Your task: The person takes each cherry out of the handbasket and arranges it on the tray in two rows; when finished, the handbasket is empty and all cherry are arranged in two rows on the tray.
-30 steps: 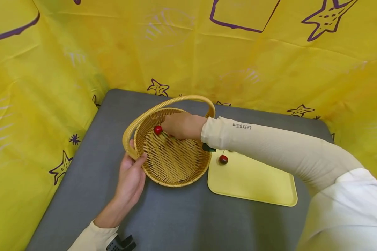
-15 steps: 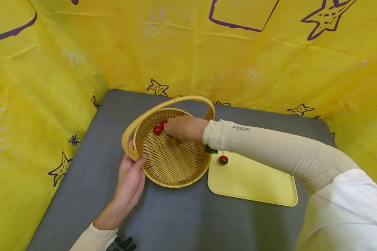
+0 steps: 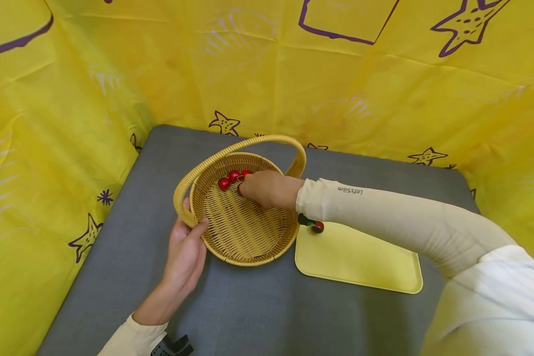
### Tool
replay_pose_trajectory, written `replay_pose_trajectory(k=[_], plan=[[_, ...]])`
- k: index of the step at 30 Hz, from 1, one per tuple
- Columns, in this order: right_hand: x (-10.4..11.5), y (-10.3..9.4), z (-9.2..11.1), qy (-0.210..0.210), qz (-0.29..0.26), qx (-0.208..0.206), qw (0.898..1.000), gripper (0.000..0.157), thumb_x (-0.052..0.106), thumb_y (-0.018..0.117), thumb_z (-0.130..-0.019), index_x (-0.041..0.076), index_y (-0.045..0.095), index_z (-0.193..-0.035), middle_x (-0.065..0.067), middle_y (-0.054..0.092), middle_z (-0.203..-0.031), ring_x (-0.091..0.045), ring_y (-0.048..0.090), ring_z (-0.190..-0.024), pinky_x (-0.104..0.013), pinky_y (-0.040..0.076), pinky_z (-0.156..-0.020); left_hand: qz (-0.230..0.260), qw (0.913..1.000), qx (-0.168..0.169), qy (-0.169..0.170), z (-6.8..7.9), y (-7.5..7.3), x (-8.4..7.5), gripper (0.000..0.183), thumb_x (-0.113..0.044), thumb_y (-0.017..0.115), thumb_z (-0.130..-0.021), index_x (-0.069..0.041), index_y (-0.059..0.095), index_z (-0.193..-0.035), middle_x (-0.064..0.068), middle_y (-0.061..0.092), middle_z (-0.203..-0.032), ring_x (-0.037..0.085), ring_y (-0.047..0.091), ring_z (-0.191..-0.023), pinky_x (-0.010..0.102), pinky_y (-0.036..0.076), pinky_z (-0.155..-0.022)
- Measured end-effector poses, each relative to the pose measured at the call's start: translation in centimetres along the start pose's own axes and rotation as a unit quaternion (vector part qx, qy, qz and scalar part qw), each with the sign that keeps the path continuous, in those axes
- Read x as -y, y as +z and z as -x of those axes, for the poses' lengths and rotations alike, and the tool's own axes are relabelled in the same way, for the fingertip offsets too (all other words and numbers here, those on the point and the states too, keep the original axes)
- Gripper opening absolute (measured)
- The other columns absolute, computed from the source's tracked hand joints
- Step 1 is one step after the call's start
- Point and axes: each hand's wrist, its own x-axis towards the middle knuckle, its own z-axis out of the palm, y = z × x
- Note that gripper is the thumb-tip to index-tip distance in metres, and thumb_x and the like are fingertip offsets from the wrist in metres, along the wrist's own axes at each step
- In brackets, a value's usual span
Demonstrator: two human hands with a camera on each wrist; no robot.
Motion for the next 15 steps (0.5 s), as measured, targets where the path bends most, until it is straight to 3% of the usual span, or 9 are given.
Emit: replay_pose_trajectory(k=[7, 15], plan=[[0.2, 1.1, 0.1, 0.009, 0.009, -0.035, 0.999, 0.017, -0.003, 0.071, -0.095, 0.009, 0.070, -0.108, -0.006, 0.074, -0.106, -0.023, 0.069, -0.091, -0.035, 0.059, -0.083, -0.004, 0.9999, -0.005, -0.009, 0.1, 0.1, -0.2, 0.075, 0.011, 0.037, -0.108, -0.012, 0.002, -0.171, -0.003, 0.007, -0.176, 0.015, 0.008, -0.161, 0.034, 0.011, -0.131], [0.5, 1.4, 0.3, 0.017, 0.010, -0.049, 0.999, 0.012, 0.002, 0.066, -0.102, 0.009, 0.072, -0.111, -0.006, 0.075, -0.105, -0.021, 0.070, -0.089, -0.033, 0.060, -0.080, -0.006, 0.9999, -0.006, -0.007, 0.1, 0.1, -0.2, 0.076, 0.011, 0.037, -0.108, -0.012, 0.000, -0.171, -0.003, 0.006, -0.177, 0.013, 0.007, -0.161, 0.033, 0.011, -0.131]])
